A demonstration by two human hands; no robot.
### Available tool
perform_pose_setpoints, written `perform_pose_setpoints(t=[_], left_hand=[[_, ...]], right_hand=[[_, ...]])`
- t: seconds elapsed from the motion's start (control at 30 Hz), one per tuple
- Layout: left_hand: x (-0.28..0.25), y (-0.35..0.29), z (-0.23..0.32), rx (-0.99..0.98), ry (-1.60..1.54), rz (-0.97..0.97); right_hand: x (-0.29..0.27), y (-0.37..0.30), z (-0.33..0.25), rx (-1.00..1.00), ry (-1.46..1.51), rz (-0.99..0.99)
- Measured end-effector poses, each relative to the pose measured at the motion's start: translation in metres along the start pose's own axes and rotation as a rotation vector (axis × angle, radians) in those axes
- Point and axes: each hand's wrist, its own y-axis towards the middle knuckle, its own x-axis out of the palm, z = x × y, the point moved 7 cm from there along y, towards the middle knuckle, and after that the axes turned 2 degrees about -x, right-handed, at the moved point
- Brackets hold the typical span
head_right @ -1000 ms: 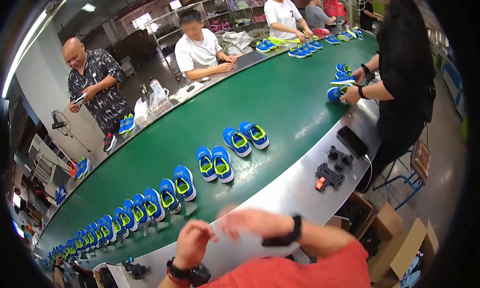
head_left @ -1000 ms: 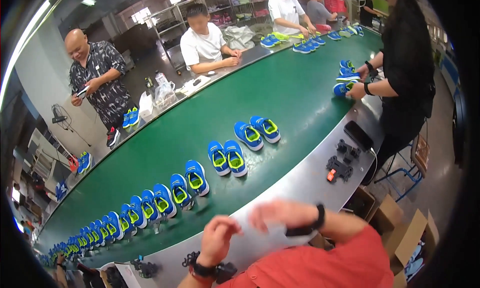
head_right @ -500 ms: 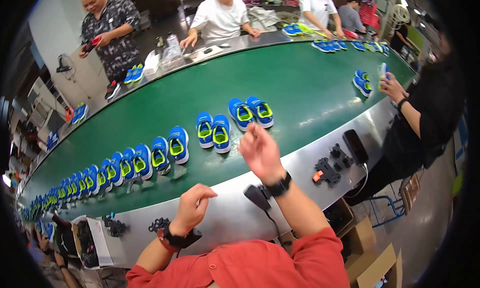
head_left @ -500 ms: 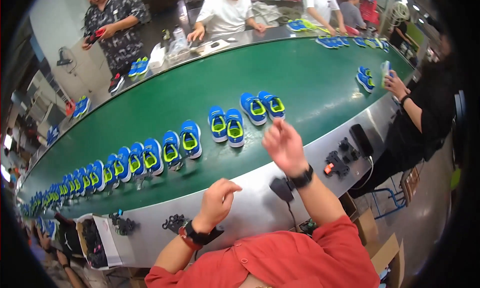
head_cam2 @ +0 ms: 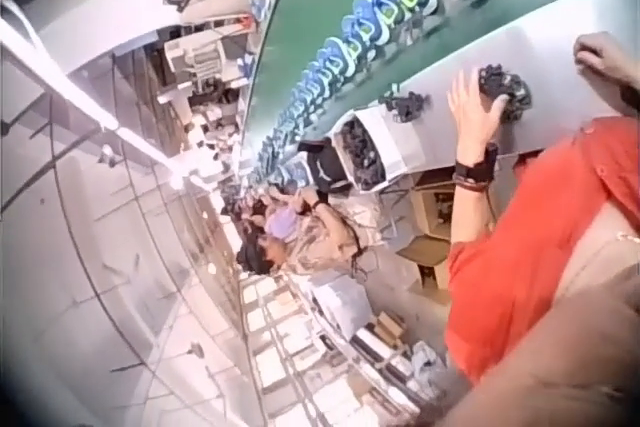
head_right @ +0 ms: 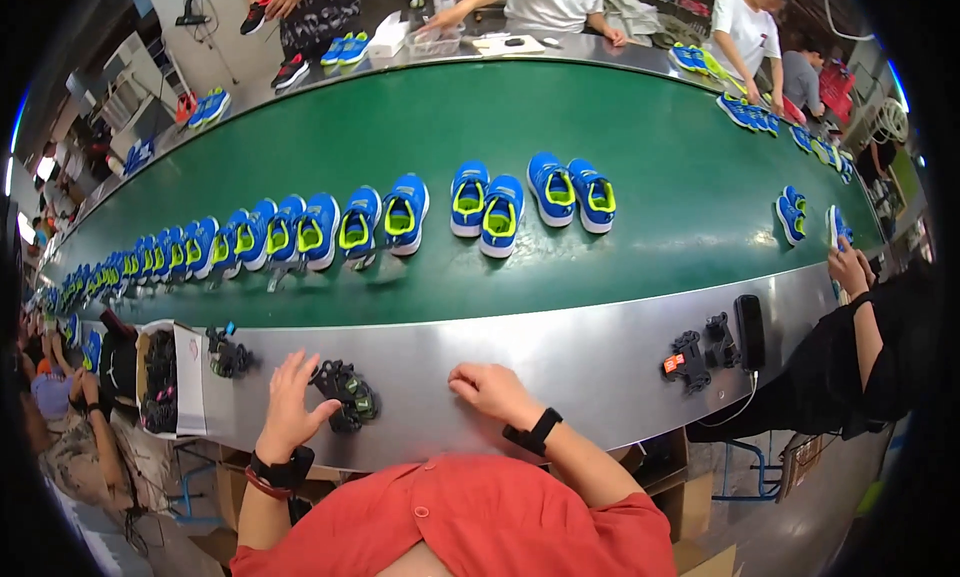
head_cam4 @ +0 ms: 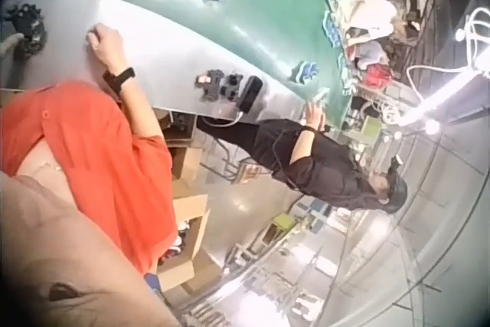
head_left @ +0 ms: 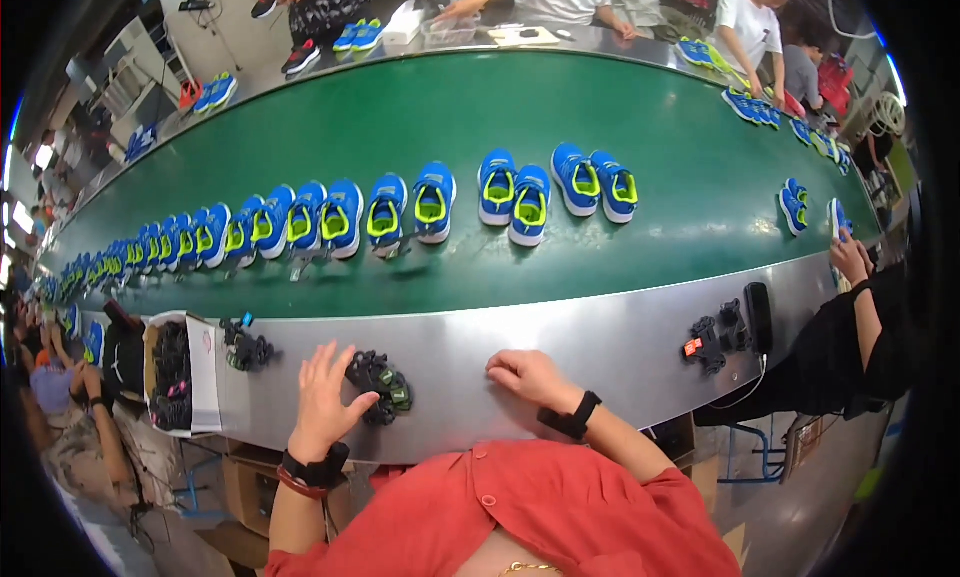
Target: Unpack components from boxes and attach tags or clips to children's shoes on an assembly line.
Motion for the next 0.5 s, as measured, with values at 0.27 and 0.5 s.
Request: perform_pose_setpoints(t=[0.27, 0.5], left_hand=[[0.049, -0.008, -0.012, -0.071, -0.221, 0.034], [0.080, 0.015, 0.039, -0.032, -0.266, 0.195]], right_hand=[[-0.007, 0.002, -0.004, 0.084, -0.207, 0.018], [0.000, -0.007, -0.025, 0.013, -0.204, 0.074]])
